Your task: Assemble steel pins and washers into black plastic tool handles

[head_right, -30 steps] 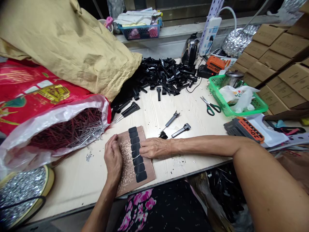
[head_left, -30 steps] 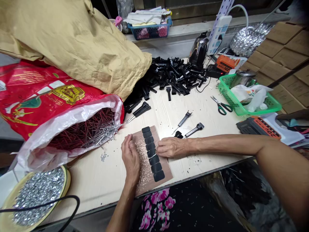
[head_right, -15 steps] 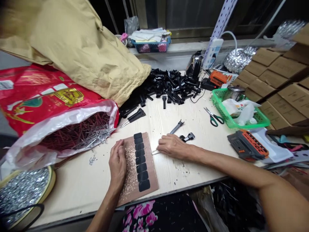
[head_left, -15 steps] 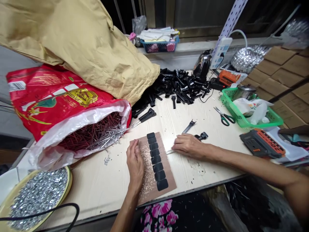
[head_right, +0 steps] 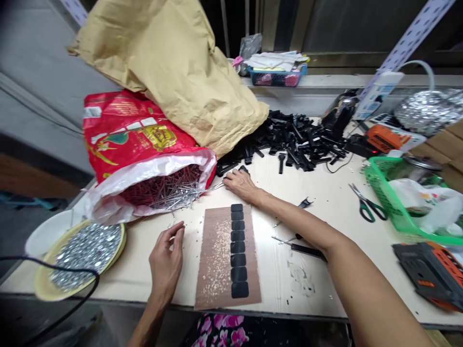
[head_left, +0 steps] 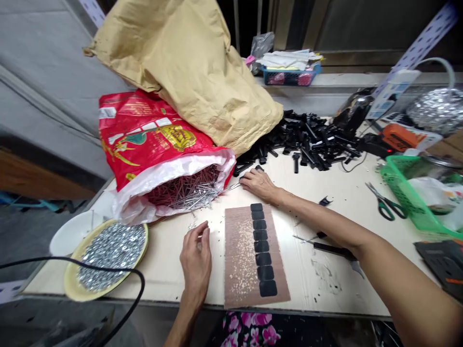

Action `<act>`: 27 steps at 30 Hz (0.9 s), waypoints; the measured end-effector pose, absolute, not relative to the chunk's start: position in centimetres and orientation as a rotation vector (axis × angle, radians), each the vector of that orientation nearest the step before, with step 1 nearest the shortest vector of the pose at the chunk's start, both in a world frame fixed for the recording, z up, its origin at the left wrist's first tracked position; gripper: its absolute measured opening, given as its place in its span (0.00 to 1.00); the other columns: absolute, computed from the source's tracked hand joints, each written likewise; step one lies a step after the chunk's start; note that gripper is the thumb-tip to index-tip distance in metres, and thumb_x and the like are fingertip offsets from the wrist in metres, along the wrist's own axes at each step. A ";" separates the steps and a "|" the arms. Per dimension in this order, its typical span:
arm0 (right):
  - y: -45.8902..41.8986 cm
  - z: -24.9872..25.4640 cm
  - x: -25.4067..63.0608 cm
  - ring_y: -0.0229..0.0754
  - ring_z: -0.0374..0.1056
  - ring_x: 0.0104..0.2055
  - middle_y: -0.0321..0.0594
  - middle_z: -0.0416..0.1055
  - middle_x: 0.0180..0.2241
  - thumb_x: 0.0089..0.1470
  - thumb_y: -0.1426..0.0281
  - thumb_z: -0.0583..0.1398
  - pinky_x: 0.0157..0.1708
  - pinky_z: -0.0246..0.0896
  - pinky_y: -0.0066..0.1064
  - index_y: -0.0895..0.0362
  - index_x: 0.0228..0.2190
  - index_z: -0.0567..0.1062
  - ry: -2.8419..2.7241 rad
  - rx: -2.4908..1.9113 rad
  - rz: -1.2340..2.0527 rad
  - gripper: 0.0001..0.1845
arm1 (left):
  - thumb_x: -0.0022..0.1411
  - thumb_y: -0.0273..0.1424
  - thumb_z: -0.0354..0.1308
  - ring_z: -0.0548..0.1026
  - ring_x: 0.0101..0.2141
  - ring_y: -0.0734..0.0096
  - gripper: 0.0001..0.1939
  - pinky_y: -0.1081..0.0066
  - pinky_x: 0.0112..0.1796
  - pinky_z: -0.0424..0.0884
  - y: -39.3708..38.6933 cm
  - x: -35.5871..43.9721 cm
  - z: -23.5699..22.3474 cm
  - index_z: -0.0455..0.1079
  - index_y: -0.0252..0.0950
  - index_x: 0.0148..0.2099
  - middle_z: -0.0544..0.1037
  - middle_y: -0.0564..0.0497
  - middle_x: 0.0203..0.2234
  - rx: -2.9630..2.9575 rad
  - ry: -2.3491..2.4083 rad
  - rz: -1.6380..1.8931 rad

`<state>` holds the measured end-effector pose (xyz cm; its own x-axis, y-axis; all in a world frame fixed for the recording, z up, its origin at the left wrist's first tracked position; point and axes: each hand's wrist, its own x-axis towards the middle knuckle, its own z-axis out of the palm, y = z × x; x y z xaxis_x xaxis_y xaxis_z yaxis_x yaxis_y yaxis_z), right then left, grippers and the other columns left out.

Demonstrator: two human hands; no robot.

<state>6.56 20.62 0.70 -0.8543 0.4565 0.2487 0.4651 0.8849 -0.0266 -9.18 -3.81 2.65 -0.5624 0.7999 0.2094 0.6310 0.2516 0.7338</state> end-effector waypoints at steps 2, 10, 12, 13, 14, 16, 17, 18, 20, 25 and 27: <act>20.8 0.1 6.2 0.45 0.56 0.40 0.44 0.67 0.36 0.61 0.65 0.54 0.36 0.47 0.33 0.57 0.37 0.75 -2.814 -0.711 -0.052 0.12 | 0.64 0.39 0.47 0.73 0.37 0.64 0.17 0.65 0.39 0.70 -5.2 -11.6 2.4 0.70 0.34 0.47 0.75 0.44 0.40 1.389 2.434 1.135; 19.3 -0.2 7.6 0.43 0.58 0.38 0.43 0.66 0.36 0.64 0.68 0.47 0.33 0.51 0.30 0.56 0.37 0.74 -2.830 -0.847 -0.040 0.16 | 0.66 0.35 0.44 0.71 0.36 0.63 0.18 0.67 0.36 0.67 -4.6 -15.4 0.5 0.71 0.33 0.48 0.73 0.44 0.36 1.709 2.598 0.787; 18.8 0.2 8.2 0.42 0.59 0.38 0.43 0.67 0.37 0.64 0.68 0.47 0.31 0.52 0.29 0.57 0.36 0.73 -2.807 -0.907 -0.008 0.15 | 0.66 0.36 0.44 0.69 0.37 0.61 0.18 0.67 0.31 0.65 -3.6 -15.3 0.8 0.72 0.35 0.46 0.72 0.44 0.35 1.749 2.665 0.601; 18.5 0.5 8.6 0.42 0.60 0.38 0.43 0.67 0.38 0.63 0.69 0.48 0.31 0.53 0.29 0.57 0.37 0.73 -2.789 -0.921 0.014 0.14 | 0.66 0.36 0.45 0.67 0.37 0.59 0.17 0.67 0.29 0.64 -3.2 -15.3 1.0 0.73 0.36 0.44 0.72 0.44 0.34 1.759 2.690 0.509; 18.2 0.9 9.0 0.42 0.61 0.39 0.43 0.67 0.39 0.63 0.69 0.48 0.31 0.54 0.29 0.57 0.37 0.73 -2.766 -0.921 0.033 0.14 | 0.65 0.35 0.46 0.66 0.37 0.59 0.16 0.68 0.27 0.62 -2.8 -15.2 1.2 0.74 0.38 0.43 0.72 0.45 0.34 1.761 2.700 0.431; 17.4 1.7 10.0 0.42 0.62 0.40 0.42 0.68 0.39 0.62 0.70 0.50 0.33 0.58 0.29 0.57 0.38 0.73 -2.711 -0.900 0.061 0.12 | 0.65 0.34 0.47 0.65 0.37 0.58 0.14 0.68 0.25 0.59 -2.3 -15.2 1.7 0.75 0.39 0.39 0.72 0.45 0.33 1.761 2.681 0.342; 16.9 2.2 10.4 0.42 0.63 0.41 0.42 0.69 0.39 0.61 0.71 0.50 0.35 0.59 0.30 0.57 0.38 0.73 -2.675 -0.890 0.074 0.11 | 0.64 0.33 0.47 0.65 0.37 0.58 0.14 0.68 0.25 0.59 -2.1 -15.2 1.8 0.75 0.39 0.38 0.72 0.46 0.33 1.770 2.659 0.324; 16.4 2.6 10.8 0.43 0.63 0.42 0.43 0.69 0.39 0.61 0.71 0.51 0.36 0.60 0.31 0.57 0.39 0.73 -2.635 -0.885 0.090 0.11 | 0.64 0.32 0.47 0.65 0.38 0.58 0.14 0.68 0.25 0.59 -2.0 -15.2 1.9 0.74 0.38 0.37 0.73 0.46 0.33 1.784 2.638 0.314; 14.9 3.5 11.2 0.43 0.64 0.42 0.43 0.70 0.39 0.61 0.71 0.52 0.39 0.62 0.32 0.58 0.40 0.73 -2.547 -0.878 0.140 0.11 | 0.64 0.30 0.46 0.65 0.39 0.57 0.14 0.68 0.26 0.61 -1.8 -15.4 2.0 0.73 0.37 0.36 0.73 0.45 0.33 1.823 2.611 0.315; 9.9 5.6 9.9 0.41 0.66 0.38 0.44 0.70 0.36 0.61 0.72 0.52 0.37 0.65 0.33 0.59 0.46 0.73 -2.407 -0.796 0.368 0.14 | 0.60 0.30 0.50 0.68 0.39 0.57 0.08 0.64 0.35 0.65 -1.7 -15.5 2.1 0.70 0.36 0.33 0.73 0.44 0.32 1.790 2.491 0.686; 8.0 6.2 8.8 0.40 0.66 0.37 0.43 0.70 0.35 0.61 0.73 0.53 0.36 0.66 0.31 0.58 0.45 0.73 -2.391 -0.744 0.475 0.14 | 0.58 0.32 0.54 0.70 0.36 0.61 0.07 0.63 0.37 0.67 -1.9 -14.8 2.6 0.70 0.35 0.33 0.74 0.46 0.30 1.543 2.307 1.011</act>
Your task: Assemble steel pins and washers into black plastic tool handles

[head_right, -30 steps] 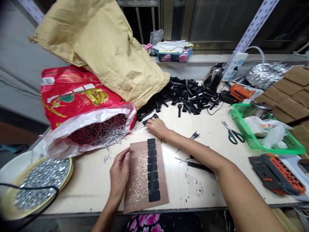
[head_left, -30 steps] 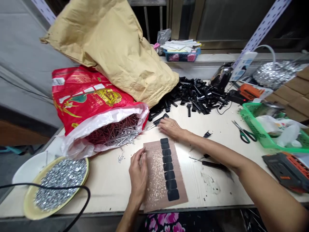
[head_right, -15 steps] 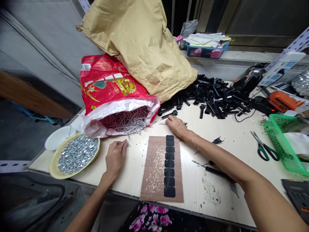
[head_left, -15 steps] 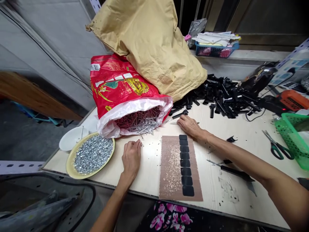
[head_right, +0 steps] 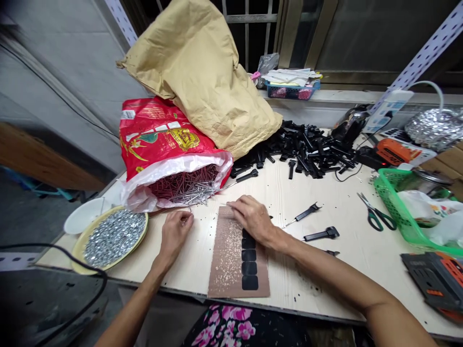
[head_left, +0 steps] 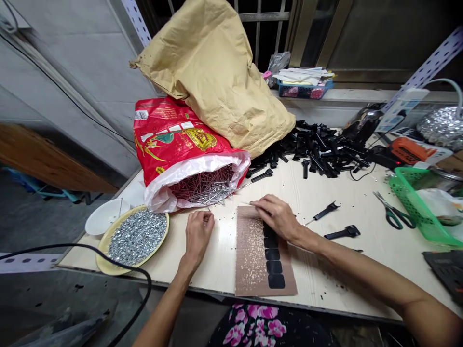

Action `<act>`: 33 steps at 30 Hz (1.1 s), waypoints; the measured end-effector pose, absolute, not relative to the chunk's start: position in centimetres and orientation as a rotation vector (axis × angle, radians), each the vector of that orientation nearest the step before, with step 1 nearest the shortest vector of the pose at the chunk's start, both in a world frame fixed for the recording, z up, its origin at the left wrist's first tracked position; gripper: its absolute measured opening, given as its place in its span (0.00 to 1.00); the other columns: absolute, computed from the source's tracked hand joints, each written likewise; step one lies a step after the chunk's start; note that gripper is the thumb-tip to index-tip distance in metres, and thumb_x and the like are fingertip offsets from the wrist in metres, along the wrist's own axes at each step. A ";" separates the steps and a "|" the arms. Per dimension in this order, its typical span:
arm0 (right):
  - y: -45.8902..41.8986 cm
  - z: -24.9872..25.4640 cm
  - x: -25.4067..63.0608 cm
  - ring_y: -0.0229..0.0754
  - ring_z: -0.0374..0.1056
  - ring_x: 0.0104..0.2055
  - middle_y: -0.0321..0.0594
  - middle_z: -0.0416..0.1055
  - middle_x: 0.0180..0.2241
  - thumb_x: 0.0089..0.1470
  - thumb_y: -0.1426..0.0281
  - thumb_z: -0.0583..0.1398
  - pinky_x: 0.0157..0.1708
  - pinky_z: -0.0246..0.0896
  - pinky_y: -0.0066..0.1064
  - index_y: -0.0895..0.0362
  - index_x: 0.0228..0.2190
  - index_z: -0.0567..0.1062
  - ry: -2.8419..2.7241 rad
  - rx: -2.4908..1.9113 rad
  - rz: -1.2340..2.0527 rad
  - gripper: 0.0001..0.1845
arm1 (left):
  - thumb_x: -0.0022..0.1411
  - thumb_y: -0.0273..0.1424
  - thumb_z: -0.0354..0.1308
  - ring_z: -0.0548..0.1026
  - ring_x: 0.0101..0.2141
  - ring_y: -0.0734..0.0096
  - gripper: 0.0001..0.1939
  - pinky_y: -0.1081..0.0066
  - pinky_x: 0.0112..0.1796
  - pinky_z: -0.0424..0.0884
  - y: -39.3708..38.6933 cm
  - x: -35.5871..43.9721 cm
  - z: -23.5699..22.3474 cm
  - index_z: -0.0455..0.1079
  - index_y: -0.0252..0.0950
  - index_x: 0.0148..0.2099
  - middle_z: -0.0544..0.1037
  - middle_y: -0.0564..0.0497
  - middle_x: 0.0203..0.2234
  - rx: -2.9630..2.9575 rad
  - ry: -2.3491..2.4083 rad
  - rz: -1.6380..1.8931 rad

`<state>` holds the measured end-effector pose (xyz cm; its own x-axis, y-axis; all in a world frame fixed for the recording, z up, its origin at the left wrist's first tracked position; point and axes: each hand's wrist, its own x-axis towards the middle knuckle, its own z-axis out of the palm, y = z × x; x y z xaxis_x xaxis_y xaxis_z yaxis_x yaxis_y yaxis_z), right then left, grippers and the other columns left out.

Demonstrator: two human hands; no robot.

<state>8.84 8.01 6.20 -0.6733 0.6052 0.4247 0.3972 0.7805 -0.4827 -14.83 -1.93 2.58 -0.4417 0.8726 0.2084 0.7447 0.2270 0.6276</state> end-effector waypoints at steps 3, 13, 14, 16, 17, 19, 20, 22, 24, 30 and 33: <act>5.9 6.7 7.5 0.39 0.66 0.38 0.41 0.71 0.36 0.60 0.74 0.54 0.38 0.65 0.31 0.57 0.44 0.74 -2.378 -0.675 0.576 0.13 | 0.56 0.37 0.58 0.73 0.33 0.66 0.11 0.66 0.36 0.69 -2.3 -12.8 3.8 0.70 0.33 0.36 0.75 0.48 0.31 1.046 1.861 1.380; 4.5 6.4 7.5 0.39 0.66 0.38 0.40 0.69 0.35 0.58 0.75 0.56 0.38 0.63 0.29 0.56 0.43 0.74 -2.374 -0.677 0.535 0.12 | 0.52 0.34 0.63 0.75 0.30 0.74 0.11 0.72 0.38 0.70 -2.8 -8.2 6.1 0.70 0.32 0.36 0.76 0.51 0.29 0.752 1.536 1.641; 4.5 6.4 7.6 0.39 0.66 0.38 0.40 0.69 0.35 0.58 0.75 0.56 0.37 0.63 0.29 0.56 0.43 0.74 -2.370 -0.680 0.525 0.12 | 0.52 0.34 0.63 0.75 0.31 0.74 0.11 0.71 0.38 0.70 -2.8 -8.1 6.2 0.70 0.33 0.36 0.76 0.51 0.30 0.773 1.541 1.642; 4.4 6.4 7.7 0.39 0.66 0.38 0.40 0.69 0.35 0.58 0.75 0.56 0.37 0.63 0.29 0.56 0.43 0.74 -2.366 -0.692 0.515 0.12 | 0.52 0.34 0.63 0.75 0.31 0.73 0.11 0.71 0.38 0.71 -2.9 -8.1 6.3 0.71 0.33 0.37 0.77 0.51 0.30 0.828 1.561 1.642; 4.4 6.4 7.7 0.40 0.66 0.39 0.40 0.69 0.35 0.58 0.75 0.56 0.37 0.63 0.30 0.56 0.43 0.74 -2.365 -0.700 0.515 0.12 | 0.52 0.34 0.63 0.75 0.31 0.72 0.11 0.70 0.38 0.71 -2.9 -8.1 6.3 0.71 0.33 0.37 0.77 0.51 0.31 0.853 1.573 1.639; 4.3 6.4 7.8 0.40 0.66 0.39 0.40 0.69 0.35 0.58 0.75 0.56 0.37 0.63 0.30 0.56 0.43 0.74 -2.362 -0.718 0.518 0.12 | 0.52 0.35 0.63 0.76 0.31 0.71 0.13 0.69 0.38 0.71 -2.8 -8.1 6.4 0.73 0.33 0.38 0.77 0.50 0.31 0.879 1.587 1.624; 4.3 6.4 7.8 0.40 0.66 0.39 0.40 0.69 0.35 0.58 0.74 0.56 0.37 0.63 0.29 0.56 0.43 0.73 -2.359 -0.722 0.519 0.11 | 0.52 0.36 0.63 0.76 0.31 0.71 0.14 0.69 0.38 0.72 -2.8 -8.1 6.3 0.73 0.33 0.39 0.77 0.50 0.31 0.877 1.590 1.610; 4.2 6.3 7.9 0.39 0.66 0.38 0.40 0.69 0.34 0.58 0.74 0.56 0.36 0.63 0.29 0.56 0.42 0.74 -2.348 -0.720 0.521 0.11 | 0.52 0.36 0.63 0.76 0.30 0.71 0.15 0.69 0.37 0.72 -2.7 -8.2 6.3 0.74 0.33 0.41 0.78 0.50 0.32 0.863 1.588 1.573; 4.1 6.2 8.1 0.40 0.66 0.37 0.40 0.69 0.34 0.58 0.74 0.55 0.36 0.63 0.29 0.56 0.42 0.74 -2.336 -0.724 0.521 0.11 | 0.52 0.36 0.63 0.77 0.29 0.71 0.15 0.69 0.36 0.72 -2.6 -8.3 6.1 0.74 0.34 0.41 0.78 0.50 0.33 0.867 1.592 1.543; 4.1 6.0 8.7 0.40 0.65 0.38 0.41 0.68 0.33 0.59 0.75 0.54 0.36 0.63 0.29 0.58 0.41 0.73 -2.328 -0.748 0.544 0.10 | 0.51 0.35 0.64 0.76 0.27 0.71 0.11 0.70 0.36 0.71 -2.0 -8.4 5.7 0.75 0.34 0.36 0.77 0.51 0.29 0.999 1.620 1.484; 4.5 6.1 9.1 0.39 0.64 0.37 0.42 0.68 0.33 0.60 0.74 0.52 0.36 0.62 0.29 0.60 0.40 0.73 -2.362 -0.656 0.495 0.10 | 0.49 0.36 0.65 0.75 0.25 0.72 0.13 0.71 0.32 0.71 -1.7 -8.9 5.5 0.74 0.33 0.36 0.77 0.51 0.26 0.874 1.477 1.395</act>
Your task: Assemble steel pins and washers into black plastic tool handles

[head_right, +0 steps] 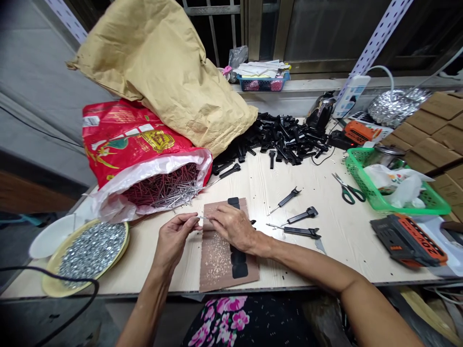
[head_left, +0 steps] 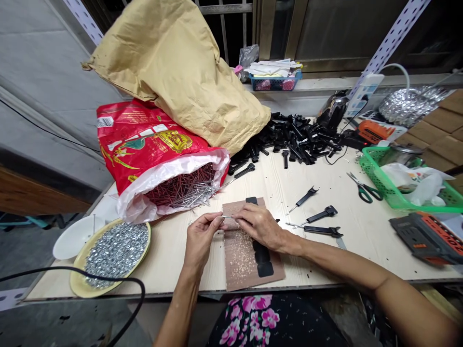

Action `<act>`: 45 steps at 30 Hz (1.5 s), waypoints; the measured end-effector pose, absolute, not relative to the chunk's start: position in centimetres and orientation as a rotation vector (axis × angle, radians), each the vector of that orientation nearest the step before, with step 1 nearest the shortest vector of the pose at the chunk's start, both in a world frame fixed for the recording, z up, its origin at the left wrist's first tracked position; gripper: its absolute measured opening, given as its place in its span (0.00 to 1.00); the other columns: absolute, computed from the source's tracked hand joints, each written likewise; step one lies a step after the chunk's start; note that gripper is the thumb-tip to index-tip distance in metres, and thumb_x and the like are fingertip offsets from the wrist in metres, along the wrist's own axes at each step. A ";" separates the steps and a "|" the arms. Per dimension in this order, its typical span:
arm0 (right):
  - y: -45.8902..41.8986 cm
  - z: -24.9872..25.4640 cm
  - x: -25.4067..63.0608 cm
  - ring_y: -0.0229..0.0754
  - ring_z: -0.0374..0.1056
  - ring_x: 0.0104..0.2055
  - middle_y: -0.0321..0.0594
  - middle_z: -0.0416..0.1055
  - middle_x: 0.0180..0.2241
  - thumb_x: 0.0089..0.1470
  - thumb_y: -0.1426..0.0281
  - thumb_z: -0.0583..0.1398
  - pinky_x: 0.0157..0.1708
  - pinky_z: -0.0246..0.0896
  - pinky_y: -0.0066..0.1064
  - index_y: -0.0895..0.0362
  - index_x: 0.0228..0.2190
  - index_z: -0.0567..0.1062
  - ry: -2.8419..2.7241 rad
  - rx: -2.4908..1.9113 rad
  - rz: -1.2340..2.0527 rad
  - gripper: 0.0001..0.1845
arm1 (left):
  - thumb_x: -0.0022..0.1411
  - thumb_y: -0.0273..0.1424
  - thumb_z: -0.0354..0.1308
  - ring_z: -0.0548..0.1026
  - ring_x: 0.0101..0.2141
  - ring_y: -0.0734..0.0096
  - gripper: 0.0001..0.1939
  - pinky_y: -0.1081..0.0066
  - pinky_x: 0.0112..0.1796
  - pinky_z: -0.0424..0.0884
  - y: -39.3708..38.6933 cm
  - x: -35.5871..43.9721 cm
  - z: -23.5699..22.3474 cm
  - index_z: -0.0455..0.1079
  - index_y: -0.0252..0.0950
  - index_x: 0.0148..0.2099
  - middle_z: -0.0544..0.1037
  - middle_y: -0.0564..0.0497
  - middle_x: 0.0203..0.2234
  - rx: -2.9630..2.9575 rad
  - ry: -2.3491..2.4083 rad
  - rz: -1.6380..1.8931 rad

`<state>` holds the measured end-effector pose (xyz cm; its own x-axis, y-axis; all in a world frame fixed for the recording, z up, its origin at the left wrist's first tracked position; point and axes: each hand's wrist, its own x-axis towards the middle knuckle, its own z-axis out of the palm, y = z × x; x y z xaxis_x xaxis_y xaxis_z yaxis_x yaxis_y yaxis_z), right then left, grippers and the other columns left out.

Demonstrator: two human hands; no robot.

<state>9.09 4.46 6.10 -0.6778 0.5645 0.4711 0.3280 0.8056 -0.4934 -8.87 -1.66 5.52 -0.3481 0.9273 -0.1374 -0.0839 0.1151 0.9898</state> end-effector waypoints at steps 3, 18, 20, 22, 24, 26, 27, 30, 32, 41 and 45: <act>4.9 6.2 9.6 0.40 0.63 0.36 0.42 0.68 0.31 0.61 0.74 0.50 0.33 0.60 0.30 0.59 0.39 0.73 -2.479 -0.556 0.252 0.12 | 0.48 0.36 0.66 0.74 0.23 0.73 0.14 0.72 0.30 0.70 -1.6 -9.3 5.5 0.74 0.32 0.35 0.77 0.51 0.25 0.831 1.391 1.289; 5.7 3.4 9.9 0.40 0.62 0.37 0.42 0.67 0.32 0.62 0.72 0.50 0.34 0.63 0.30 0.60 0.37 0.73 -2.425 -0.630 0.359 0.12 | 0.47 0.37 0.66 0.74 0.23 0.73 0.15 0.71 0.30 0.72 -0.2 -8.3 4.7 0.74 0.32 0.35 0.77 0.51 0.25 0.894 1.489 1.272; 5.8 3.3 10.1 0.40 0.62 0.38 0.43 0.67 0.32 0.62 0.73 0.50 0.35 0.64 0.30 0.61 0.37 0.73 -2.435 -0.649 0.389 0.12 | 0.47 0.36 0.67 0.74 0.22 0.74 0.16 0.72 0.29 0.71 0.0 -8.2 4.6 0.73 0.31 0.35 0.77 0.51 0.25 0.862 1.466 1.261; 5.8 3.4 10.4 0.39 0.62 0.37 0.42 0.67 0.32 0.62 0.73 0.50 0.36 0.64 0.30 0.61 0.36 0.73 -2.440 -0.670 0.406 0.12 | 0.47 0.36 0.67 0.74 0.22 0.74 0.16 0.72 0.29 0.71 0.3 -8.1 4.5 0.73 0.30 0.35 0.77 0.50 0.25 0.852 1.453 1.231; 5.8 3.6 10.6 0.39 0.62 0.36 0.42 0.66 0.31 0.62 0.74 0.51 0.34 0.64 0.30 0.60 0.35 0.73 -2.438 -0.684 0.417 0.11 | 0.46 0.36 0.67 0.74 0.23 0.74 0.17 0.72 0.30 0.71 0.5 -8.0 4.4 0.73 0.30 0.36 0.77 0.50 0.25 0.845 1.451 1.205; 5.9 3.8 10.8 0.39 0.62 0.36 0.42 0.66 0.31 0.61 0.73 0.51 0.33 0.63 0.29 0.60 0.35 0.73 -2.426 -0.689 0.432 0.11 | 0.46 0.37 0.68 0.74 0.23 0.74 0.18 0.72 0.30 0.72 0.5 -8.0 4.5 0.73 0.30 0.36 0.78 0.49 0.26 0.824 1.447 1.195; 6.0 3.9 10.9 0.38 0.63 0.36 0.42 0.67 0.32 0.61 0.73 0.52 0.33 0.63 0.29 0.60 0.35 0.73 -2.418 -0.692 0.438 0.10 | 0.46 0.38 0.67 0.74 0.23 0.74 0.18 0.72 0.30 0.72 0.5 -8.0 4.5 0.74 0.30 0.36 0.78 0.49 0.26 0.807 1.439 1.193; 6.0 4.0 11.2 0.38 0.63 0.36 0.42 0.67 0.33 0.62 0.73 0.52 0.34 0.63 0.30 0.60 0.36 0.74 -2.398 -0.695 0.446 0.11 | 0.46 0.39 0.67 0.75 0.24 0.73 0.20 0.70 0.31 0.73 0.5 -7.5 4.6 0.74 0.30 0.37 0.78 0.47 0.28 0.762 1.431 1.198; 5.9 4.0 11.2 0.38 0.63 0.36 0.41 0.67 0.32 0.62 0.73 0.51 0.35 0.63 0.30 0.60 0.37 0.74 -2.391 -0.693 0.449 0.11 | 0.45 0.40 0.67 0.75 0.24 0.73 0.20 0.70 0.31 0.74 0.4 -7.0 4.6 0.74 0.30 0.36 0.78 0.49 0.26 0.759 1.446 1.220; 6.0 3.4 11.5 0.39 0.63 0.36 0.42 0.66 0.33 0.62 0.73 0.51 0.36 0.64 0.31 0.62 0.38 0.74 -2.335 -0.702 0.492 0.12 | 0.46 0.37 0.67 0.74 0.23 0.75 0.17 0.74 0.29 0.73 0.9 -6.0 4.6 0.73 0.30 0.35 0.76 0.53 0.24 0.791 1.446 1.281; 6.4 3.0 12.0 0.38 0.63 0.37 0.42 0.66 0.33 0.62 0.73 0.50 0.36 0.65 0.30 0.62 0.38 0.73 -2.335 -0.630 0.523 0.12 | 0.41 0.35 0.70 0.73 0.20 0.78 0.19 0.77 0.26 0.72 1.3 -6.3 4.8 0.73 0.30 0.34 0.76 0.53 0.23 0.633 1.337 1.221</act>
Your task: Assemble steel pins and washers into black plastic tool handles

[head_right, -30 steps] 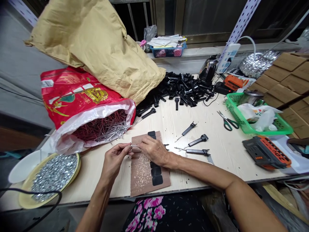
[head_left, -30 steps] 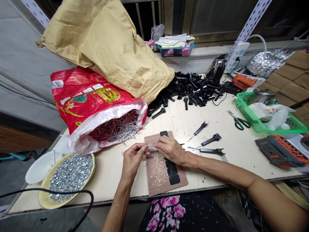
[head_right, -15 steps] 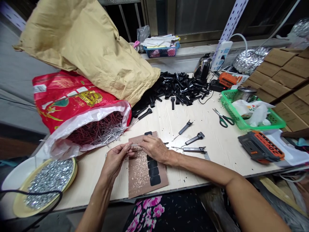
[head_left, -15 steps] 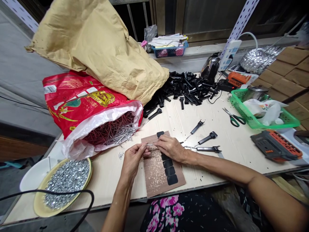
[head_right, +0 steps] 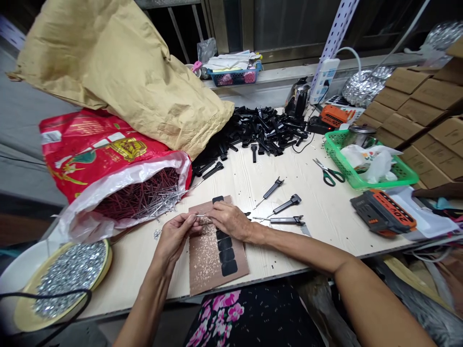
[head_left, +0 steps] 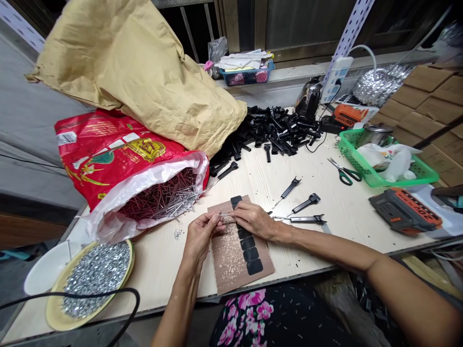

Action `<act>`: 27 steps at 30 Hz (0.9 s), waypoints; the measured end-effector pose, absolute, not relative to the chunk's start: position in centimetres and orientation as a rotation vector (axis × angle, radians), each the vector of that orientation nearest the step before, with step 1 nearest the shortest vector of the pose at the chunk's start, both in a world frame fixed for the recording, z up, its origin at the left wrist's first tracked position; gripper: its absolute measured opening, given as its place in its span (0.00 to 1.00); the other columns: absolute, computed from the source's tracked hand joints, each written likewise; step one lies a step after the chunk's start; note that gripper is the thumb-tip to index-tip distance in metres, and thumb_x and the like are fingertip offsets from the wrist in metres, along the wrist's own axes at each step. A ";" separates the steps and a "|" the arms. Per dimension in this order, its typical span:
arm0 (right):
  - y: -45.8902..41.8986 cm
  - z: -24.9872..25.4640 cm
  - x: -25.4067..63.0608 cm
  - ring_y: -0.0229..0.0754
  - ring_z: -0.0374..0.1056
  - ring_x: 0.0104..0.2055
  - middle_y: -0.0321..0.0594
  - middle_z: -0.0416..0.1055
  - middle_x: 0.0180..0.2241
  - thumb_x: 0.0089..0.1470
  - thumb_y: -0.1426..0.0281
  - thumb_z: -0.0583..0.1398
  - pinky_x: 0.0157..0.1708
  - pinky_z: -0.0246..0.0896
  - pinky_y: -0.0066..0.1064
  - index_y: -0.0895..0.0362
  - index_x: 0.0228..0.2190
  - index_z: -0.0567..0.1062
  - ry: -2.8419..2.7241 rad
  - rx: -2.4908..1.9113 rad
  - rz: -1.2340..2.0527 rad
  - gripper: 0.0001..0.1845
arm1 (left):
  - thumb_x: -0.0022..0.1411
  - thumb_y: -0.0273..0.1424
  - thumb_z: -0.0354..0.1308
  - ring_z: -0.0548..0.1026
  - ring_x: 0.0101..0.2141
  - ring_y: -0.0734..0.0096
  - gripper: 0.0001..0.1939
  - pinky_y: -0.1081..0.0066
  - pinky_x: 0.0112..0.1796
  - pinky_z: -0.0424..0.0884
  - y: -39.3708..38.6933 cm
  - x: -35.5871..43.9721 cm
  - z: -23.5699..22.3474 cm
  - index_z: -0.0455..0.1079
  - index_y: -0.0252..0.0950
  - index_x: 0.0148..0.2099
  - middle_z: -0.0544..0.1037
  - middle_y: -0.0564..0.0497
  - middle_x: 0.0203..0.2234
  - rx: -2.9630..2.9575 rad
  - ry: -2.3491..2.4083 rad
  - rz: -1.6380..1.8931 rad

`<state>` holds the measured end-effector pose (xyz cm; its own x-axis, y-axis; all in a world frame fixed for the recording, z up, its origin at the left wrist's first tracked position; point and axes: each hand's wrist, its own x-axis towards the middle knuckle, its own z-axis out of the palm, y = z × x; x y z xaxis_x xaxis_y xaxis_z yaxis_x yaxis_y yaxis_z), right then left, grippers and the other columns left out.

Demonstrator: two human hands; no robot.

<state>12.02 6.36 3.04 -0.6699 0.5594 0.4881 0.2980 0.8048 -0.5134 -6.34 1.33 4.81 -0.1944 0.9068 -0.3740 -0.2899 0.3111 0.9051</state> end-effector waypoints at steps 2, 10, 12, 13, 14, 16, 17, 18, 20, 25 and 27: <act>6.5 3.0 12.2 0.38 0.63 0.36 0.42 0.66 0.33 0.62 0.73 0.50 0.36 0.65 0.30 0.62 0.38 0.73 -2.342 -0.631 0.532 0.12 | 0.40 0.35 0.71 0.73 0.20 0.78 0.19 0.78 0.26 0.71 1.4 -6.3 4.8 0.74 0.30 0.34 0.75 0.53 0.22 0.604 1.328 1.206; 6.9 3.4 12.7 0.39 0.63 0.38 0.43 0.68 0.34 0.63 0.71 0.50 0.37 0.64 0.31 0.61 0.38 0.74 -2.349 -0.676 0.506 0.14 | 0.48 0.41 0.66 0.72 0.26 0.77 0.22 0.73 0.32 0.73 0.8 -5.6 4.7 0.76 0.30 0.41 0.75 0.50 0.28 0.672 1.363 1.279; 7.1 3.4 13.1 0.39 0.63 0.39 0.43 0.68 0.35 0.63 0.70 0.50 0.38 0.64 0.32 0.61 0.39 0.74 -2.350 -0.678 0.496 0.13 | 0.51 0.43 0.63 0.71 0.27 0.77 0.24 0.72 0.31 0.74 0.7 -5.4 4.8 0.75 0.31 0.44 0.74 0.50 0.29 0.681 1.365 1.311; 7.2 3.3 13.3 0.39 0.63 0.39 0.42 0.68 0.35 0.63 0.70 0.50 0.38 0.64 0.31 0.60 0.40 0.74 -2.357 -0.684 0.489 0.13 | 0.52 0.45 0.61 0.70 0.27 0.77 0.25 0.72 0.30 0.73 0.7 -5.4 4.8 0.74 0.31 0.47 0.73 0.51 0.29 0.687 1.383 1.327; 7.4 3.2 13.6 0.39 0.63 0.39 0.42 0.68 0.36 0.63 0.71 0.50 0.38 0.63 0.31 0.60 0.40 0.74 -2.369 -0.695 0.480 0.13 | 0.54 0.46 0.59 0.69 0.26 0.78 0.26 0.72 0.29 0.73 0.6 -5.5 4.7 0.73 0.32 0.48 0.72 0.51 0.30 0.696 1.414 1.344; 8.0 3.0 14.3 0.39 0.62 0.40 0.42 0.69 0.37 0.63 0.70 0.50 0.37 0.62 0.29 0.59 0.41 0.74 -2.398 -0.730 0.452 0.14 | 0.56 0.47 0.56 0.68 0.25 0.79 0.27 0.73 0.27 0.72 0.4 -5.6 4.4 0.71 0.32 0.51 0.71 0.52 0.30 0.746 1.500 1.366; 8.4 2.9 14.7 0.39 0.62 0.40 0.42 0.69 0.37 0.63 0.70 0.50 0.36 0.61 0.29 0.59 0.41 0.74 -2.413 -0.749 0.433 0.14 | 0.57 0.48 0.55 0.67 0.25 0.78 0.28 0.74 0.27 0.71 0.3 -5.7 4.2 0.71 0.32 0.51 0.71 0.52 0.30 0.791 1.547 1.361; 8.9 2.8 15.0 0.39 0.62 0.39 0.42 0.69 0.37 0.63 0.69 0.50 0.36 0.60 0.29 0.58 0.41 0.75 -2.431 -0.766 0.410 0.14 | 0.57 0.48 0.53 0.67 0.25 0.78 0.28 0.74 0.26 0.70 0.2 -5.8 3.9 0.71 0.33 0.51 0.70 0.52 0.29 0.847 1.590 1.341; 9.9 2.8 15.6 0.39 0.61 0.38 0.41 0.69 0.37 0.63 0.68 0.51 0.35 0.58 0.29 0.57 0.39 0.75 -2.469 -0.796 0.366 0.14 | 0.59 0.48 0.51 0.68 0.26 0.75 0.27 0.72 0.27 0.70 0.0 -5.7 3.3 0.71 0.33 0.51 0.71 0.52 0.29 0.977 1.670 1.283; 12.0 2.9 16.0 0.38 0.60 0.37 0.41 0.70 0.36 0.62 0.67 0.52 0.35 0.53 0.29 0.57 0.37 0.77 -2.546 -0.856 0.341 0.14 | 0.64 0.43 0.47 0.72 0.37 0.67 0.21 0.64 0.44 0.68 -0.3 -4.7 2.5 0.71 0.37 0.51 0.73 0.48 0.38 1.406 1.879 1.185; 12.5 2.9 15.9 0.38 0.59 0.37 0.41 0.70 0.36 0.62 0.67 0.52 0.35 0.51 0.28 0.56 0.37 0.77 -2.567 -0.860 0.344 0.14 | 0.64 0.40 0.47 0.70 0.45 0.65 0.20 0.62 0.50 0.64 -0.3 -4.4 2.3 0.71 0.37 0.51 0.73 0.47 0.42 1.554 1.922 1.173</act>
